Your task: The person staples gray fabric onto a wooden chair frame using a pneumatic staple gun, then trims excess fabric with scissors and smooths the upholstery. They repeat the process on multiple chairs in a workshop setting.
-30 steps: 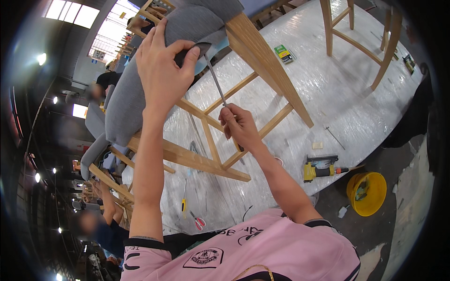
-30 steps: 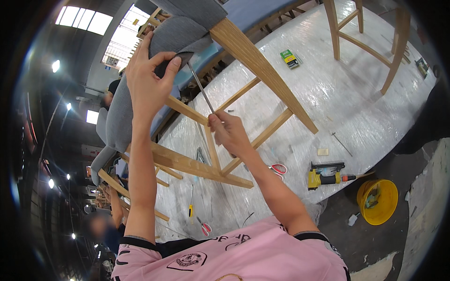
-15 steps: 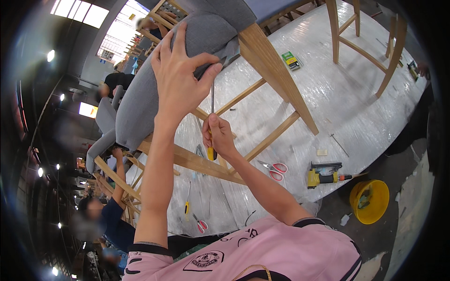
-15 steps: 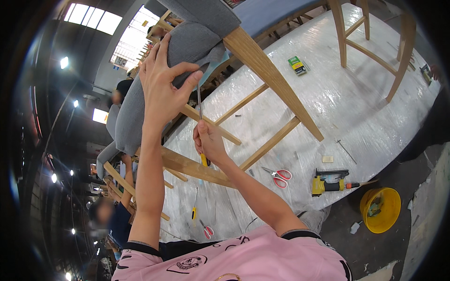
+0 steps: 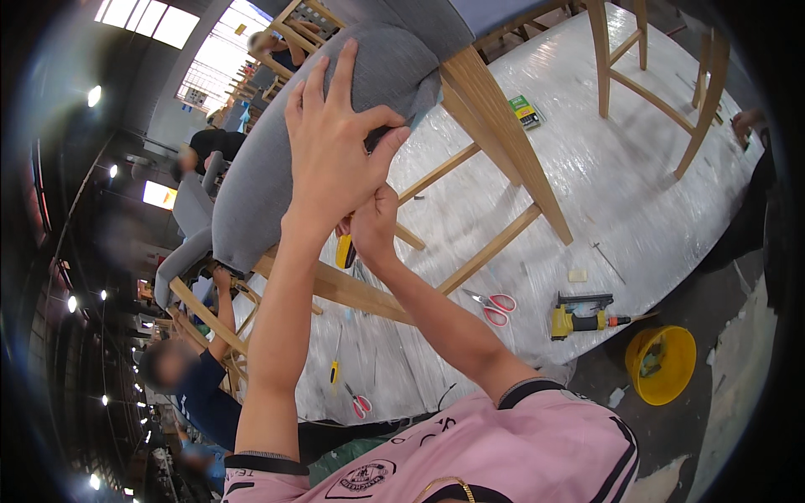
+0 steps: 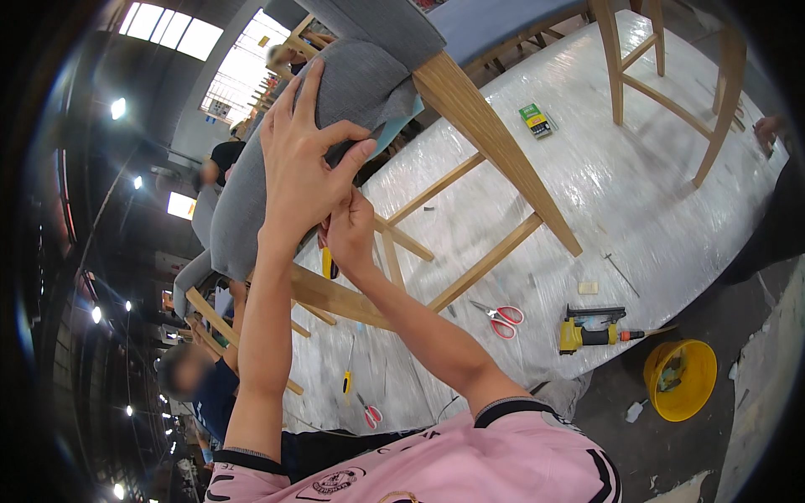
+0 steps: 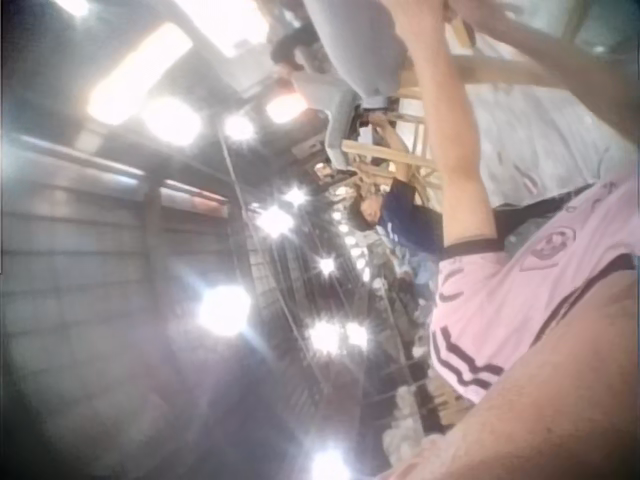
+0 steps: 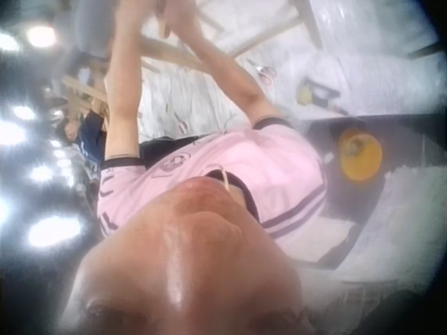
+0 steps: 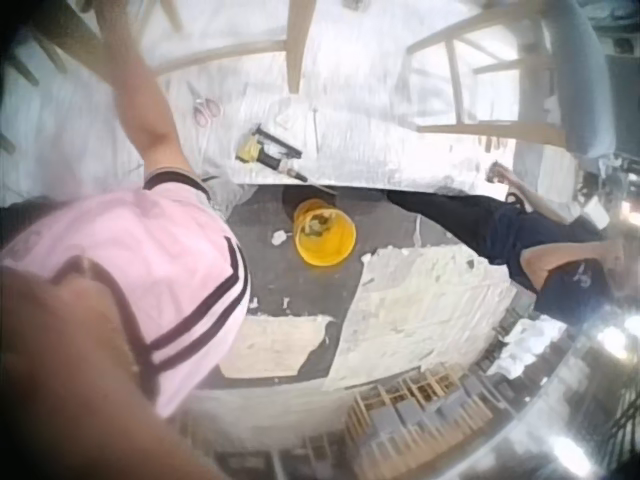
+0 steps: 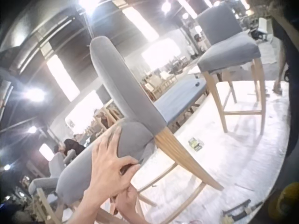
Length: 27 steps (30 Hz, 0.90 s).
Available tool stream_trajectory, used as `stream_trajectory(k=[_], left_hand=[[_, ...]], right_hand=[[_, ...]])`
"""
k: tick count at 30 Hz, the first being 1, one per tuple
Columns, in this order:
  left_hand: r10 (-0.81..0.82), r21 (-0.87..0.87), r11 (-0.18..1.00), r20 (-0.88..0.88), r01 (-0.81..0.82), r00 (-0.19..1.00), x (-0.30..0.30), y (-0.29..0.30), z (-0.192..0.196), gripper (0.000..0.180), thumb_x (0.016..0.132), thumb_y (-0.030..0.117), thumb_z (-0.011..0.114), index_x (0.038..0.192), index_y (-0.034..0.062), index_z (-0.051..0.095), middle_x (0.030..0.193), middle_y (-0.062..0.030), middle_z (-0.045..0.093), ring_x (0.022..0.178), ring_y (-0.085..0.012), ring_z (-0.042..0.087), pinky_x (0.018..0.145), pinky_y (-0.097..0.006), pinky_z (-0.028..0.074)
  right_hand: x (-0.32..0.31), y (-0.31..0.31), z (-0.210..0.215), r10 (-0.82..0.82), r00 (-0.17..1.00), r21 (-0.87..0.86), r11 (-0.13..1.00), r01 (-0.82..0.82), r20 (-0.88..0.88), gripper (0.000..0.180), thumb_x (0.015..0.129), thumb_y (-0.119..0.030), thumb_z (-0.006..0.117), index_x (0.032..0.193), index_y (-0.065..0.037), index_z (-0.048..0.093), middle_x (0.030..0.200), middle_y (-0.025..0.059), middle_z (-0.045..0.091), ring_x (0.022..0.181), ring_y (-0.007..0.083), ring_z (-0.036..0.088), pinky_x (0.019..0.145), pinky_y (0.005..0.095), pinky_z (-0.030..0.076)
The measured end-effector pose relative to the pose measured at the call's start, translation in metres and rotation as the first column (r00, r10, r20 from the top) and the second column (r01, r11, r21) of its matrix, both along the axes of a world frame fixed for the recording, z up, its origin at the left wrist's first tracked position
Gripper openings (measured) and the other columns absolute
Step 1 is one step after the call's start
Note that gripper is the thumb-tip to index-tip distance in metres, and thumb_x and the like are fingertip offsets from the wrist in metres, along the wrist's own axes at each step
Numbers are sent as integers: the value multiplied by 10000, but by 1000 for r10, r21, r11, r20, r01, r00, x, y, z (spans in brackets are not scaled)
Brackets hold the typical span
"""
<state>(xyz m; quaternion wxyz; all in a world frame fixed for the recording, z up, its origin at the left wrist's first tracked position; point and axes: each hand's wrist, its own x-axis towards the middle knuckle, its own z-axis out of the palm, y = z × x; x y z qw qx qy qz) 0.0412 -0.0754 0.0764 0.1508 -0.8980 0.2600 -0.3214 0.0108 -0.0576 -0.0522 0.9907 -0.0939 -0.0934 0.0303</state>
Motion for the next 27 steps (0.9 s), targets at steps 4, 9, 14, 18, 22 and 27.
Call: stream_trajectory(k=[4,9,14,18,22,27], left_hand=[[20,15,1000,-9,-20,1000,1,-4,7,308,836,452,787,984,183,797,1565,-154,491,1409,-384,461,1154,-510,326],[23,-209,972,-364,-106,931,47,-15,82,792,833,635,752,1296,7,613,1213,-218,676,1195,-291,662,974,-412,521],[-14,-222,966,-546,-129,838,77,-1,65,1145,751,742,750,1495,-39,367,1371,-289,551,1309,-387,569,1131,-418,423],[-29,-220,967,-589,-126,808,61,-11,57,1240,694,776,764,1525,-31,320,1453,-300,500,1330,-440,550,1144,-436,417],[-7,-211,968,-558,-133,830,50,-19,52,1260,674,794,768,1533,-9,317,1471,-309,488,1315,-462,565,1123,-456,445],[5,-211,967,-535,-140,845,39,-21,42,1270,664,810,768,1531,-4,323,1456,-310,504,1295,-469,582,1105,-471,464]], right_hand=[[-7,-16,17,15,999,-52,998,-17,-49,407,1128,-379,417,876,-66,484,609,1,458,422,93,458,399,262,401],[-15,-38,9,36,998,-150,988,-44,-58,485,1128,-448,386,818,-83,464,602,-5,436,423,79,448,405,251,395],[-35,-51,2,24,996,-225,973,-44,-91,555,1101,-527,411,790,-71,468,595,22,453,402,100,429,396,270,410],[-37,-78,-9,-23,996,-358,934,-11,-91,544,1121,-466,400,744,-79,465,577,-12,419,448,77,440,413,246,385],[-41,-109,-9,56,994,-351,932,-84,-89,557,1119,-463,408,711,-86,444,562,-13,401,437,76,410,403,253,365],[-50,-136,-21,206,978,-310,929,-200,-11,570,1112,-512,394,708,-111,394,551,-7,390,391,87,381,383,260,375]])
